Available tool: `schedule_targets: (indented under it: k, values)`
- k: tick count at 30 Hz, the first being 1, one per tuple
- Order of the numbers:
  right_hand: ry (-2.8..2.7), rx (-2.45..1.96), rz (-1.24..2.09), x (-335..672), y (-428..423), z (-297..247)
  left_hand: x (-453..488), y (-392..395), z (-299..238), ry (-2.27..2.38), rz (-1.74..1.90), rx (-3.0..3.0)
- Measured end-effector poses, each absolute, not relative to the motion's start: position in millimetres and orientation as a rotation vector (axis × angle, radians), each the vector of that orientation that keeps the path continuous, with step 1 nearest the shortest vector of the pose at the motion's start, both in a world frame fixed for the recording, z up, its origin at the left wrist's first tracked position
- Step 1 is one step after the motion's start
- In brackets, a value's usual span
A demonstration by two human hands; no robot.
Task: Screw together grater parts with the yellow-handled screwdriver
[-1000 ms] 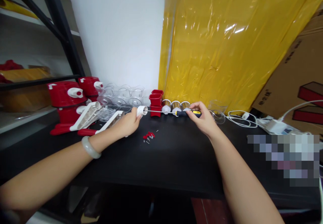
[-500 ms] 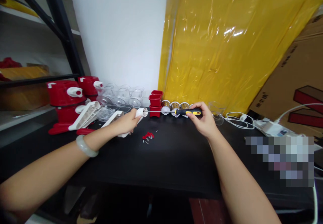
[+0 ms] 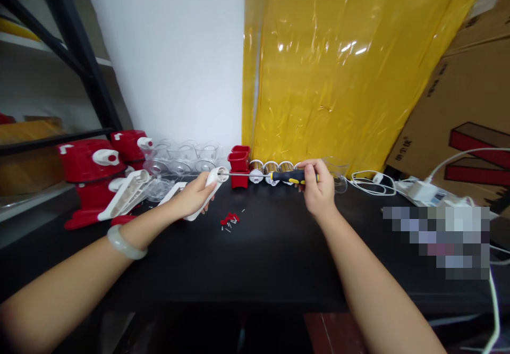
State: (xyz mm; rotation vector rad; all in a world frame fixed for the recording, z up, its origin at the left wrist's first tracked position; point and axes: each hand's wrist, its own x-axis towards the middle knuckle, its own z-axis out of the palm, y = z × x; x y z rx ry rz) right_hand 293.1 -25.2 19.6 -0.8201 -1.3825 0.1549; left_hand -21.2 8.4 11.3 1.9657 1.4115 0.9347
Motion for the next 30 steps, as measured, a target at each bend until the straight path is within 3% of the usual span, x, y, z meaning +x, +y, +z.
schedule_targets:
  k: [9,22,30]
  values:
    - [-1.272,-0.588,-0.488,283,-49,23,-15,5,11,1.033,1.211,1.894]
    - [-1.153,-0.603,-0.638,281,-57,30,-13,2,7,0.969,1.345,1.995]
    - [-1.166,-0.821,-0.542,276,-58,29,-11,-1,6,1.265,1.304,2.13]
